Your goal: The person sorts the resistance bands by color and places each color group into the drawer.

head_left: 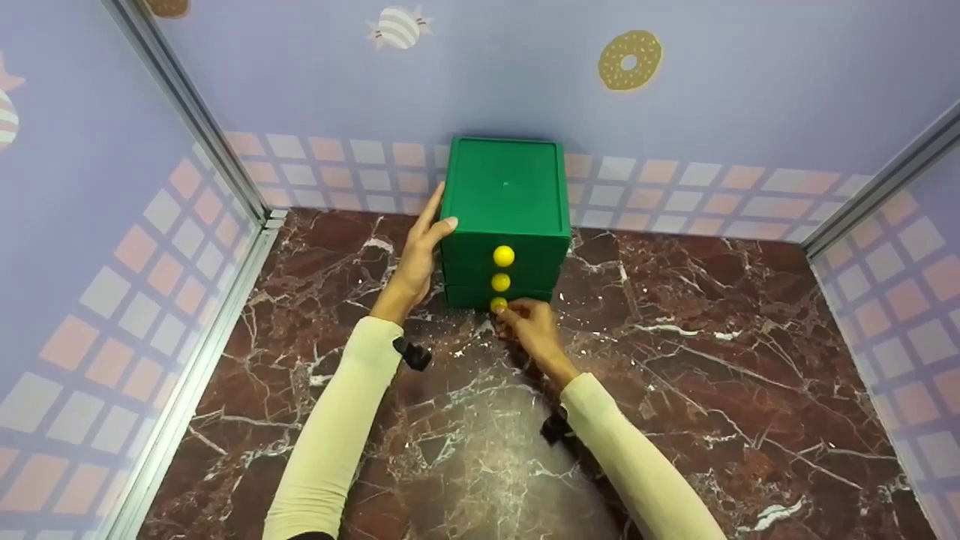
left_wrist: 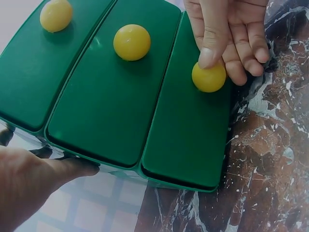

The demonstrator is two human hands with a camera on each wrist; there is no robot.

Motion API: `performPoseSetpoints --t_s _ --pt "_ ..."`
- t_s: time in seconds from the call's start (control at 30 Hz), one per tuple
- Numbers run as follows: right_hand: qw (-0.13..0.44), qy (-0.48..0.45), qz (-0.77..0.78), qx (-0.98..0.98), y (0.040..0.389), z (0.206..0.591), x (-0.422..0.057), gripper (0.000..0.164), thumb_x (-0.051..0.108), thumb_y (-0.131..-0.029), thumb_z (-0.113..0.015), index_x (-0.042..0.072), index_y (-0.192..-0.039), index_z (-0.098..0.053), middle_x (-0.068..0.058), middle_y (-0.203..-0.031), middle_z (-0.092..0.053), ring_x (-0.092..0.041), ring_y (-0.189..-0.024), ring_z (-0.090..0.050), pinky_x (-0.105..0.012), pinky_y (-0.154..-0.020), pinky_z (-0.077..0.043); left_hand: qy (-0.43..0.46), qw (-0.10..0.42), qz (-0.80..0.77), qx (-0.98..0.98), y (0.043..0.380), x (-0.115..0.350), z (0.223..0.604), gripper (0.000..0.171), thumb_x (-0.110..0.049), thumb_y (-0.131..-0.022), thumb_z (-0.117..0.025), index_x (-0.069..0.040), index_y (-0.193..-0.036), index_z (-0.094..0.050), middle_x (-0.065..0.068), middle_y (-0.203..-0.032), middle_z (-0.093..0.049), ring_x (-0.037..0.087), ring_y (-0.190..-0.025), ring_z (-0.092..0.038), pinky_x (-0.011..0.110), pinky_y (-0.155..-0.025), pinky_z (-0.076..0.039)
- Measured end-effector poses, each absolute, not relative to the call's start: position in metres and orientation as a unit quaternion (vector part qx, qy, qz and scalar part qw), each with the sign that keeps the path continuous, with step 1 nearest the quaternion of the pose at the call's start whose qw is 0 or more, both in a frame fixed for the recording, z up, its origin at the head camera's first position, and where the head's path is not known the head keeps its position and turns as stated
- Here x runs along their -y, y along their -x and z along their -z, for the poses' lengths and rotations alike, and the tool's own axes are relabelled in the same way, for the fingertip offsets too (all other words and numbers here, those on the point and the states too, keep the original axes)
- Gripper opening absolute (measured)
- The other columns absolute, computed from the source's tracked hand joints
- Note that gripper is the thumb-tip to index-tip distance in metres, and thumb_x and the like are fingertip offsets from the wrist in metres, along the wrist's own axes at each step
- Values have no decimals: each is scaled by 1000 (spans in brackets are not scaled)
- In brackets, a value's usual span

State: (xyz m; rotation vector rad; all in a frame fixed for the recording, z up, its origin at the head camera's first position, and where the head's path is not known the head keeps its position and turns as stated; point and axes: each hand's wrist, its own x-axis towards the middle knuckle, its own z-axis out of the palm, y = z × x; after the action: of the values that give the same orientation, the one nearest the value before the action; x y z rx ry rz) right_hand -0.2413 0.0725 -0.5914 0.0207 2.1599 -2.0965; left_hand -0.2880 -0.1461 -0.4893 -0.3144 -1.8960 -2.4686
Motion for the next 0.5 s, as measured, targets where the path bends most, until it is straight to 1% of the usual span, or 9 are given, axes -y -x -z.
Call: performPoseSetpoints --t_s 0.07,0.2,0.3,0.33,0.4,0.47,0.5 --pt "63 -1 692 -719 242 593 -73 12 2 -103 -73 -10 -101 -76 -25 -88 -77 -18 -68 -72 -27 -63 -62 100 6 791 603 289 146 489 79 -26 -108 -60 -25 -178 -23 4 -185 -16 27 -157 -40 47 -123 -41" --pt "65 9 683 -727 242 595 -77 16 5 -103 -75 -11 -105 -77 -28 -93 -78 -19 -71 -73 -24 -64 -61 97 4 798 595 290 147 491 79 -24 -108 -60 -26 -178 -24 4 -185 -16 27 -156 -43 46 -122 -43" --pt "62 18 667 -743 239 594 -87 19 7 -104 -75 -11 -108 -78 -28 -98 -79 -25 -76 -77 -28 -68 -63 90 0 798 596 289 149 493 78 -27 -109 -59 -26 -178 -24 3 -184 -17 28 -157 -42 48 -124 -41" --pt "60 22 657 -751 237 593 -92 20 8 -104 -75 -11 -110 -79 -28 -99 -79 -27 -79 -78 -29 -70 -64 89 -2 797 598 288 150 493 76 -29 -110 -59 -26 -178 -24 3 -184 -17 28 -158 -40 50 -126 -38" --pt "59 35 639 -766 232 591 -105 21 8 -105 -73 -11 -114 -78 -28 -102 -79 -29 -83 -78 -31 -73 -65 85 -6 792 605 285 155 494 73 -33 -113 -54 -25 -178 -23 3 -185 -16 30 -163 -32 55 -131 -28" --pt "66 43 637 -767 227 588 -121 24 8 -107 -70 -12 -119 -76 -28 -106 -78 -31 -88 -77 -31 -77 -65 78 -8 781 619 279 165 497 70 -37 -116 -49 -23 -179 -20 2 -185 -13 31 -168 -20 63 -133 -18" --pt "79 42 643 -760 224 586 -131 26 9 -108 -69 -12 -123 -75 -30 -109 -77 -31 -88 -75 -31 -74 -64 71 -7 775 628 275 171 498 69 -39 -117 -46 -23 -179 -20 2 -186 -11 31 -169 -14 65 -133 -13"
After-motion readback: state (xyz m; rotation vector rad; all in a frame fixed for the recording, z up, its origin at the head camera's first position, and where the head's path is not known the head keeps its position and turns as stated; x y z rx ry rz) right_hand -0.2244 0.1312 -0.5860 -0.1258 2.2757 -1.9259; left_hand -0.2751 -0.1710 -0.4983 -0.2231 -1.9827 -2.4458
